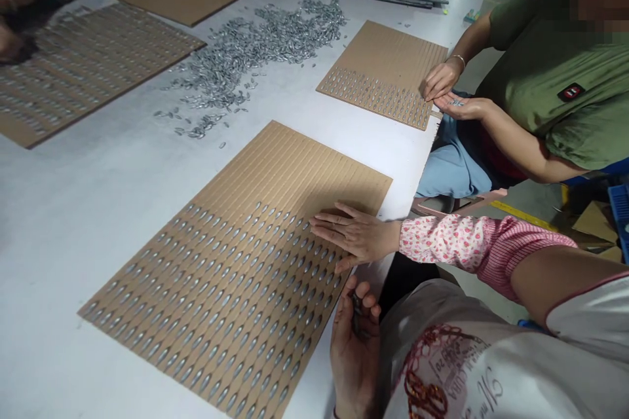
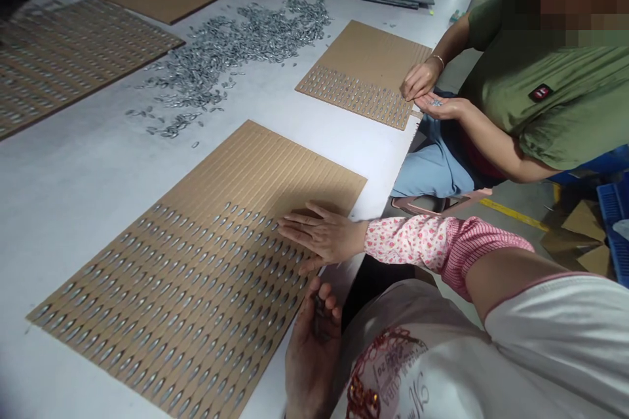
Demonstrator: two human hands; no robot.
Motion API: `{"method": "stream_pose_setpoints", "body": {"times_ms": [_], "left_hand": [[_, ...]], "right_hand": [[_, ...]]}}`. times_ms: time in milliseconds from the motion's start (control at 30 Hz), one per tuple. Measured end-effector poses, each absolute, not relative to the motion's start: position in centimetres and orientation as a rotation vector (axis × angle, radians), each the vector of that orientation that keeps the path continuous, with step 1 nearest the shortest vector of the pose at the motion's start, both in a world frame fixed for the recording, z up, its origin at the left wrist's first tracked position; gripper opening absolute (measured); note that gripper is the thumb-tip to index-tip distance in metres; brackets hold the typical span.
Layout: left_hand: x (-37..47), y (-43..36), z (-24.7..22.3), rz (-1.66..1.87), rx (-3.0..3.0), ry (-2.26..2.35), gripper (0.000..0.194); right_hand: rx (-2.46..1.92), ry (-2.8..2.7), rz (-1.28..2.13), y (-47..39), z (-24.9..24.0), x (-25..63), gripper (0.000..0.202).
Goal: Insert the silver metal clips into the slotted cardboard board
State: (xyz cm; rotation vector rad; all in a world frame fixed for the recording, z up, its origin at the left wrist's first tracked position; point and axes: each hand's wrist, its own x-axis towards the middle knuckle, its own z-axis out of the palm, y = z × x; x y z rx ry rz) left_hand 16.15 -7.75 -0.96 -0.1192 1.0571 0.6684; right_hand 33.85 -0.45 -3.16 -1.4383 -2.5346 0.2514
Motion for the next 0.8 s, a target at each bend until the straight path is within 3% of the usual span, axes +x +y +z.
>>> {"method": "stream_pose_setpoints", "body": {"times_ms": [800], "left_hand": [[15.9,-7.9,-1.5,0.674,-0.122,1.004,0.027]], "right_hand": [[-1.406,-2.532,0.254,0.7,-3.8,33.3,0.081]]}}
